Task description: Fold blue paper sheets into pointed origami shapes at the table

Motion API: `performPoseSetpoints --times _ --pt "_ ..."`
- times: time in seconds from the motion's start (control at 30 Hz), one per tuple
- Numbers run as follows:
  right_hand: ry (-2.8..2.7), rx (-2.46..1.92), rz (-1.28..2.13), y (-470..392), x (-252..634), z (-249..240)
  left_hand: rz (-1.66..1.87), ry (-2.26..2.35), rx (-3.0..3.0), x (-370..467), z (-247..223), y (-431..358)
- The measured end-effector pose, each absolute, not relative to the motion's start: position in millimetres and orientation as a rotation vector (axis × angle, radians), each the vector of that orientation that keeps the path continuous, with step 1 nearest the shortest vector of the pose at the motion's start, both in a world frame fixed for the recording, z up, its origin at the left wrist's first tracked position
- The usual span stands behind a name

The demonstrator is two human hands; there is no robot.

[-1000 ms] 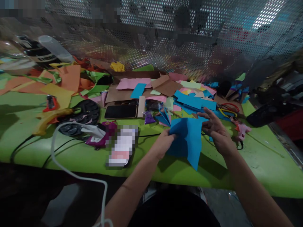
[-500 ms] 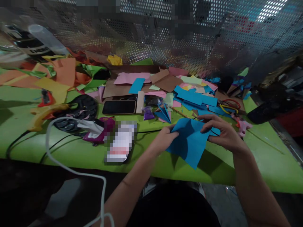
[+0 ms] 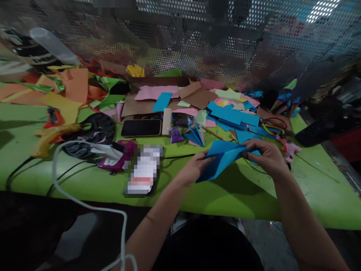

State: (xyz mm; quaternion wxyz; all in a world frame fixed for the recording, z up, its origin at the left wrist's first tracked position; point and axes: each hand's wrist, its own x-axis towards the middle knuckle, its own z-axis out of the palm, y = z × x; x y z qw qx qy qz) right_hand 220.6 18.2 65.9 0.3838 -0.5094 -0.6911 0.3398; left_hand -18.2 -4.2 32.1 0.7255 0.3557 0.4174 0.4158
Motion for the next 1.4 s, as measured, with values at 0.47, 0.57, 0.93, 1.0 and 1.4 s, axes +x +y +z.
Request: performPoseSetpoints --times 0.47,0.57,0.93,1.0,1.4 --pt "-1.691 -1.347 0.621 16 212 56 0.887 0.973 0.982 -22 41 -12" --pt "-1.677 -1.332 0.625 15 211 57 0.920 1.008 0.992 -18 41 -10" --pt "-1.533 -1.297 0.801 16 212 56 0.990 1.019 1.083 -15 29 -2" --pt "-1.435 -1.257 0.897 17 210 55 1.023 1.029 1.062 -15 30 -1" --pt "-1.233 -1.234 1.391 12 180 39 1.086 1.029 1.081 -11 38 -4"
